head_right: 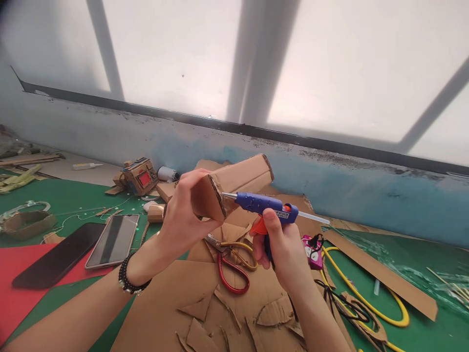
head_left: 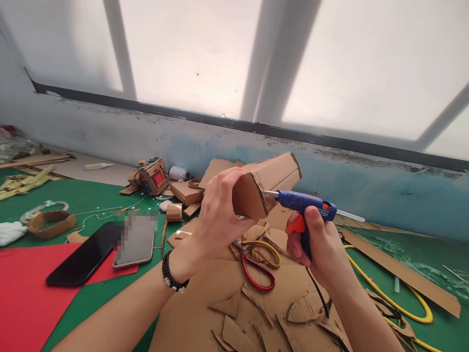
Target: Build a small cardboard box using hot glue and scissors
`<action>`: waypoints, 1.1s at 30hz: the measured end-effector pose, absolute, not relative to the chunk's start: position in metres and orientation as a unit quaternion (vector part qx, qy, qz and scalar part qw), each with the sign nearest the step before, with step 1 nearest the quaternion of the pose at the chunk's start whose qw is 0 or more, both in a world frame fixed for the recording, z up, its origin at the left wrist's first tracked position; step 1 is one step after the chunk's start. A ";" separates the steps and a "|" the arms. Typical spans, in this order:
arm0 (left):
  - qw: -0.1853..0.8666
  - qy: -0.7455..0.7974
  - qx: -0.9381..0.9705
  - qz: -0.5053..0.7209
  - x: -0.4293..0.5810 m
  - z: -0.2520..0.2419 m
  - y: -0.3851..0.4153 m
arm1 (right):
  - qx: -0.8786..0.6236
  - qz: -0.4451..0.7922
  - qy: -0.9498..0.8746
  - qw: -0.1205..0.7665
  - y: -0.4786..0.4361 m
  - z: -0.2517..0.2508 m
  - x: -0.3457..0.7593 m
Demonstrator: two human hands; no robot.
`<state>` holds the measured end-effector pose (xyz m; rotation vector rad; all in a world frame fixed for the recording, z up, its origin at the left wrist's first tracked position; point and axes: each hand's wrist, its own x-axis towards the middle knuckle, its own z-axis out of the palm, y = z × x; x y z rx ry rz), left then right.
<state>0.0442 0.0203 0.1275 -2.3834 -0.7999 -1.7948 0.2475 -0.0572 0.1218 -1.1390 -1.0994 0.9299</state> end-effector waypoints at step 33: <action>0.147 -0.308 -0.709 -0.617 0.045 0.130 0.016 | -0.468 0.335 -0.451 0.683 -0.059 0.101 0.214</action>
